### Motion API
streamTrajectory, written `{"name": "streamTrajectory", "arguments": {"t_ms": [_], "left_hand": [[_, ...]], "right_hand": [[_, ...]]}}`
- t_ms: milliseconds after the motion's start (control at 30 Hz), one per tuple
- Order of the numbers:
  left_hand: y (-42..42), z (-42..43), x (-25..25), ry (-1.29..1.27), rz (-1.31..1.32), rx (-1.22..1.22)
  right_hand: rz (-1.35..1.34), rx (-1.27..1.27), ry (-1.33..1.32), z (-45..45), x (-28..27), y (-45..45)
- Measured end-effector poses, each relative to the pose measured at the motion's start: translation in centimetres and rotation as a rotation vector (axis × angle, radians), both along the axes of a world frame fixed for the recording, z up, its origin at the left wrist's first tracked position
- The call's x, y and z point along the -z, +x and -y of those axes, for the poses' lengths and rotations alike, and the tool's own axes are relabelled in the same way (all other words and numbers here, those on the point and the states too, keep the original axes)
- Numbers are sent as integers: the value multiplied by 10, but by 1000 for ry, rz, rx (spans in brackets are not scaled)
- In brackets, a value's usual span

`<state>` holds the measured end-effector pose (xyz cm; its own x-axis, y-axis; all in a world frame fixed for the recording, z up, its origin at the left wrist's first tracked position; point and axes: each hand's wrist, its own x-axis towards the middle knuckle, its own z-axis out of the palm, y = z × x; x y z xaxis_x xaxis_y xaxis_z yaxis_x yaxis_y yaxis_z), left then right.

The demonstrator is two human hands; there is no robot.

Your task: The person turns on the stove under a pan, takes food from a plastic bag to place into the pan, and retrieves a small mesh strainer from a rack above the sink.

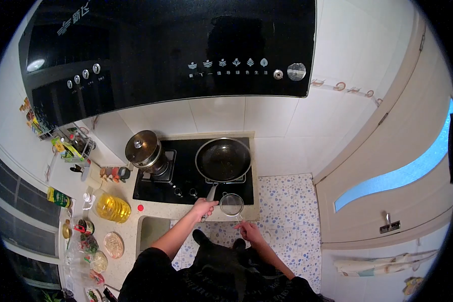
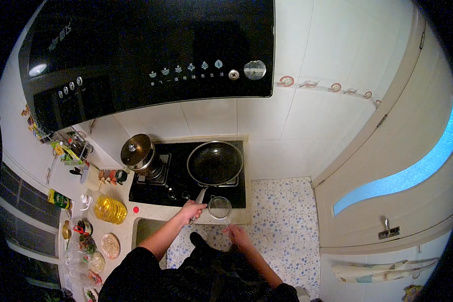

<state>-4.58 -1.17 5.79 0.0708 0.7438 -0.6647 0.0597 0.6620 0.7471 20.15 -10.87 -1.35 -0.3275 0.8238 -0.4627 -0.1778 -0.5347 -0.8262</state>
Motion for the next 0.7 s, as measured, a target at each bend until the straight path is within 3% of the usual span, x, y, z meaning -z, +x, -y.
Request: {"name": "streamTrajectory", "arguments": {"t_ms": [700], "left_hand": [[8,20,26,31,45,-40]], "right_hand": [[-14,-3,-18,2,-4,1]]}}
